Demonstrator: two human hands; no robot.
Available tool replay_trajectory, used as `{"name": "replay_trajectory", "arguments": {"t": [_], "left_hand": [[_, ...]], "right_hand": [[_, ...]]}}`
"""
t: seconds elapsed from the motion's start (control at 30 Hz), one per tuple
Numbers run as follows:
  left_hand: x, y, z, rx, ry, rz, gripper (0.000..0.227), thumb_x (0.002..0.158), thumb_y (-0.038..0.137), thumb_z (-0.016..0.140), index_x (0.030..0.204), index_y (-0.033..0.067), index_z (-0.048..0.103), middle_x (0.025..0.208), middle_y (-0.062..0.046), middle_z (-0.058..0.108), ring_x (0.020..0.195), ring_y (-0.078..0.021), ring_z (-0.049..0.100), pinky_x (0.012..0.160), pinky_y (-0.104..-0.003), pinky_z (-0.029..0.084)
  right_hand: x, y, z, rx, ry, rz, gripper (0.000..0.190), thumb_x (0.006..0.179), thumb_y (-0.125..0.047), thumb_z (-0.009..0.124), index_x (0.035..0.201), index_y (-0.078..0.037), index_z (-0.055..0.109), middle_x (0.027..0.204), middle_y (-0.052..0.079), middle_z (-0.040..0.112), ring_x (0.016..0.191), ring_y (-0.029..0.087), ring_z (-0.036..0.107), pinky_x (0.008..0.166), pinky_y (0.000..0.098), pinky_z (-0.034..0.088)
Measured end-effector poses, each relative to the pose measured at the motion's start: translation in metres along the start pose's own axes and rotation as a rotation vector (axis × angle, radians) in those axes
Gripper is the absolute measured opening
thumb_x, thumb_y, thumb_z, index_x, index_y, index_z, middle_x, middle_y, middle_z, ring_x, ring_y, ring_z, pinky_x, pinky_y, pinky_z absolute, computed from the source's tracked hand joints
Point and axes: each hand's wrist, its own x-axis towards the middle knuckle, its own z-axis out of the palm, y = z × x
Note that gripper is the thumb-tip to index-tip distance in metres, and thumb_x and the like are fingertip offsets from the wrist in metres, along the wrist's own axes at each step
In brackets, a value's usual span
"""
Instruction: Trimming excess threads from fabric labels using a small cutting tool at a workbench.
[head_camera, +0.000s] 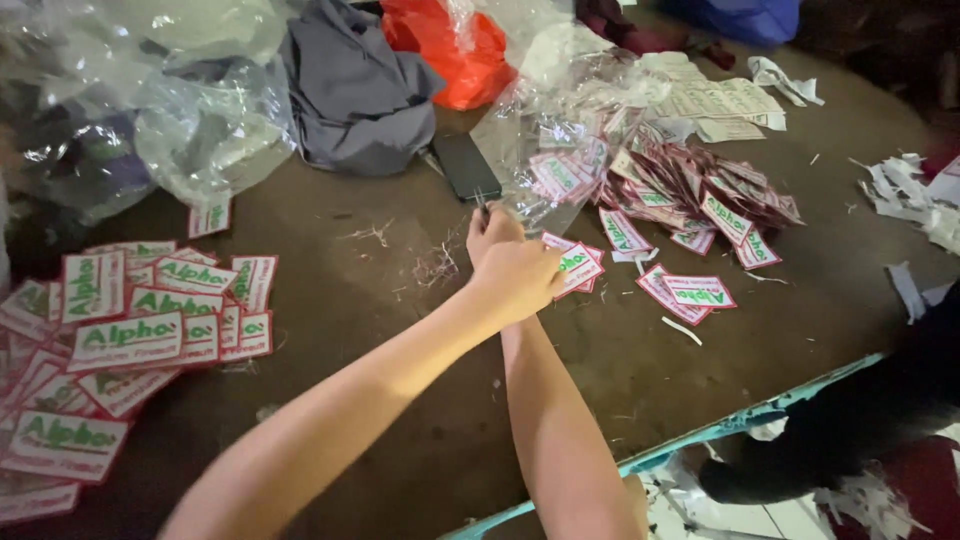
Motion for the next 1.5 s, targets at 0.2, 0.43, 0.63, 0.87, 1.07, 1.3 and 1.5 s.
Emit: {"name": "replay_trajectory", "arguments": {"t": [0.2,0.43,0.63,0.87,1.07,1.3,1.5], "left_hand": [[0.087,0.035,0.140,-0.444,0.180,0.218,0.051,0.070,0.062,0.075,0.104,0.0243,0.076,0.099,0.001,0.069,0.092,-0.0179,0.059,0.083,-0.033,0.037],[0.062,0.034,0.087,-0.449,0.146,-0.029,0.014,0.069,0.023,0.077,0.081,0.0199,0.069,0.077,0.000,0.071,0.077,-0.0270,0.072,0.073,-0.048,0.038],[-0.032,-0.036,0.033,-1.092,0.198,0.005,0.022,0.079,0.023,0.071,0.101,0.0184,0.069,0.099,-0.008,0.071,0.096,-0.0302,0.075,0.081,-0.042,0.059],[-0.123,-0.127,0.054,-1.892,0.123,-0.361,0.023,0.080,0.006,0.073,0.098,-0.0064,0.067,0.076,-0.025,0.068,0.067,-0.0258,0.073,0.052,-0.031,0.063],[-0.147,-0.178,0.058,-1.675,0.350,-0.565,0.020,0.086,0.025,0.073,0.093,0.0068,0.075,0.070,-0.010,0.071,0.060,-0.0155,0.070,0.057,-0.028,0.055],[-0.128,-0.180,0.091,-1.683,0.455,-0.623,0.029,0.093,0.018,0.069,0.112,-0.0026,0.073,0.074,-0.014,0.073,0.060,-0.0183,0.073,0.062,-0.031,0.060],[-0.133,-0.181,0.086,-1.808,0.467,-0.650,0.027,0.100,0.014,0.060,0.116,-0.0050,0.071,0.081,-0.017,0.070,0.070,-0.0203,0.073,0.070,-0.032,0.063]], "right_hand": [[-0.006,-0.001,0.014,0.069,0.122,-0.224,0.028,0.099,-0.024,0.056,0.107,-0.003,0.072,0.087,0.017,0.076,0.089,0.035,0.074,0.076,0.0428,0.059],[0.005,0.013,0.039,0.050,0.278,-0.409,0.028,0.098,-0.025,0.061,0.103,0.001,0.072,0.081,0.022,0.073,0.087,0.041,0.072,0.083,0.0508,0.053],[0.022,0.025,0.047,-0.198,0.255,-0.298,0.025,0.098,-0.038,0.060,0.093,-0.018,0.073,0.077,0.010,0.073,0.079,0.037,0.073,0.073,0.0482,0.057],[0.021,0.041,0.036,-0.235,0.214,-0.568,0.025,0.108,-0.027,0.062,0.094,-0.009,0.071,0.074,0.013,0.070,0.074,0.038,0.071,0.068,0.0467,0.055],[-0.005,0.009,0.013,-0.263,0.246,-0.605,0.024,0.106,-0.021,0.063,0.091,-0.003,0.067,0.070,0.020,0.066,0.071,0.045,0.070,0.062,0.0521,0.055],[-0.011,0.006,0.008,-0.267,0.259,-0.668,0.009,0.105,-0.017,0.064,0.102,-0.009,0.067,0.074,0.013,0.066,0.072,0.040,0.071,0.061,0.0489,0.057],[-0.053,-0.049,-0.006,-0.031,0.238,-0.602,0.012,0.103,-0.015,0.066,0.109,-0.005,0.063,0.080,0.018,0.071,0.076,0.041,0.072,0.069,0.0487,0.057]]}}
